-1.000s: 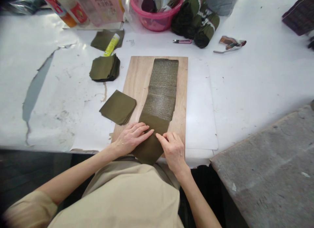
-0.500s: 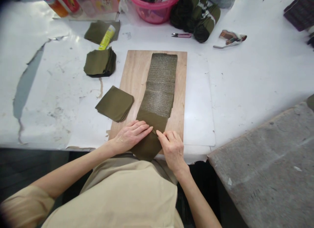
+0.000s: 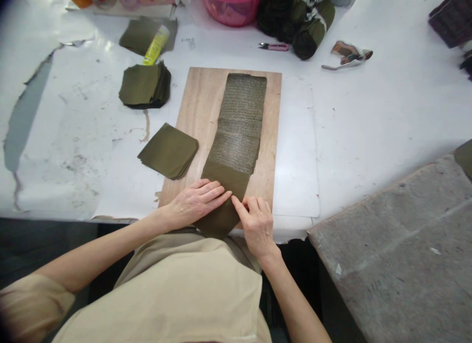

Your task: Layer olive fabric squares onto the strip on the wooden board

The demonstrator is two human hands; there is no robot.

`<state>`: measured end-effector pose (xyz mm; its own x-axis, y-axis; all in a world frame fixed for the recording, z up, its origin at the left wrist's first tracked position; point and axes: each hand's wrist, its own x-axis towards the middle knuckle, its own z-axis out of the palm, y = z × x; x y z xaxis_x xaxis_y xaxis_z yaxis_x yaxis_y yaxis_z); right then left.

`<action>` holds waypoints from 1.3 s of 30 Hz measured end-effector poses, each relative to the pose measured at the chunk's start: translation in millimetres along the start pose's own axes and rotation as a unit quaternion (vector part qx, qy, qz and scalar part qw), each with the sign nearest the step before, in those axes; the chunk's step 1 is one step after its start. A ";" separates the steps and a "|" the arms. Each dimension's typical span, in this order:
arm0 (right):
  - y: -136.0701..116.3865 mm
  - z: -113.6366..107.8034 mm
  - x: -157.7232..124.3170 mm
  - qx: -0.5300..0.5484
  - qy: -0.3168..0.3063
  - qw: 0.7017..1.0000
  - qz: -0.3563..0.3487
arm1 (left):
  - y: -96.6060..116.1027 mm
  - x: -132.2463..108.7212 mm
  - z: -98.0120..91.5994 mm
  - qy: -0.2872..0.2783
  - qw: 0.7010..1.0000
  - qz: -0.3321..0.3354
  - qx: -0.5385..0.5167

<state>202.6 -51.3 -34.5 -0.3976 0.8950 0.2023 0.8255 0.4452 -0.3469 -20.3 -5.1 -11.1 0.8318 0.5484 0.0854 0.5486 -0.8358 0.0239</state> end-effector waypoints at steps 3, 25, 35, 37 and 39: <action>1.2 -1.1 -2.9 0.011 0.004 1.000 0.007 | -0.2 0.5 1.2 -0.009 1.000 0.002 -0.003; 3.8 -6.8 -15.5 0.050 0.032 0.998 0.022 | 4.7 2.4 1.1 -0.013 1.000 0.006 -0.007; 7.0 -6.2 -22.5 0.049 0.029 0.997 0.045 | 6.9 5.7 4.1 -0.008 1.000 0.013 -0.018; 7.3 -6.6 -23.1 0.041 0.027 0.998 0.041 | 7.1 5.9 4.0 -0.015 1.000 0.016 -0.009; 7.1 -7.5 -22.9 0.032 0.026 0.999 0.035 | 7.1 6.6 2.9 -0.014 1.000 0.019 -0.003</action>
<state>220.6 -68.8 -34.7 -0.3181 0.9217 0.2221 0.8226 0.3848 -0.4187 -10.6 -7.4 -13.3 0.8539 0.5171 0.0581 0.5164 -0.8559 0.0279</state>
